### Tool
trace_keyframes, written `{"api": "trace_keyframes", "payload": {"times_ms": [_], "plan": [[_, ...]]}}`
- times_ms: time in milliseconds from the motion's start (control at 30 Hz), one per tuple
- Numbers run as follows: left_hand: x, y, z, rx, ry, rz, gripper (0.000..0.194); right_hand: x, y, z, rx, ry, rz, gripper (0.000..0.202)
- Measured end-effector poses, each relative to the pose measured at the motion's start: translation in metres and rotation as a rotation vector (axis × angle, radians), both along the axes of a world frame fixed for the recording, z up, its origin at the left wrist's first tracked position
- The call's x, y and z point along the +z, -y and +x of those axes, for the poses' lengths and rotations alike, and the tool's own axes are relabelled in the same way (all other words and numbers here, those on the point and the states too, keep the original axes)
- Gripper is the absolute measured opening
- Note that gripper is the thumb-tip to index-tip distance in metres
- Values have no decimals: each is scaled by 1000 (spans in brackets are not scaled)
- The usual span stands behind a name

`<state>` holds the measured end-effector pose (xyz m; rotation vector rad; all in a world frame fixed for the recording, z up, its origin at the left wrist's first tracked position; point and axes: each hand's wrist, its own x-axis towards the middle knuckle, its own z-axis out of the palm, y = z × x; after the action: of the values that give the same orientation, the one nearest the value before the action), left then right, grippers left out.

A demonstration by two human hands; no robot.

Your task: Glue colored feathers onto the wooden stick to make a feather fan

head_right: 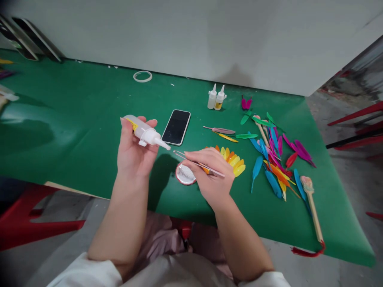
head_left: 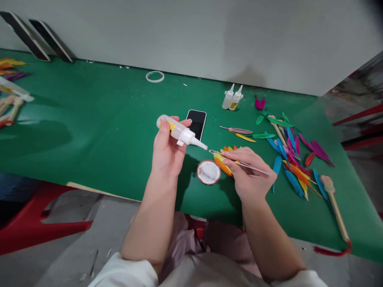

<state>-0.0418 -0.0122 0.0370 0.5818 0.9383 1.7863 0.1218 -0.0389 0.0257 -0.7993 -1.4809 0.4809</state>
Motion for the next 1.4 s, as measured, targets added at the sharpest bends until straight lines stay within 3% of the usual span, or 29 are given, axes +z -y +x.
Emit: {"api": "trace_keyframes", "payload": {"times_ms": [1400], "plan": [[-4,0,6,20,-23,-3,37,0,0,-2,-22,-37,39,27]]}}
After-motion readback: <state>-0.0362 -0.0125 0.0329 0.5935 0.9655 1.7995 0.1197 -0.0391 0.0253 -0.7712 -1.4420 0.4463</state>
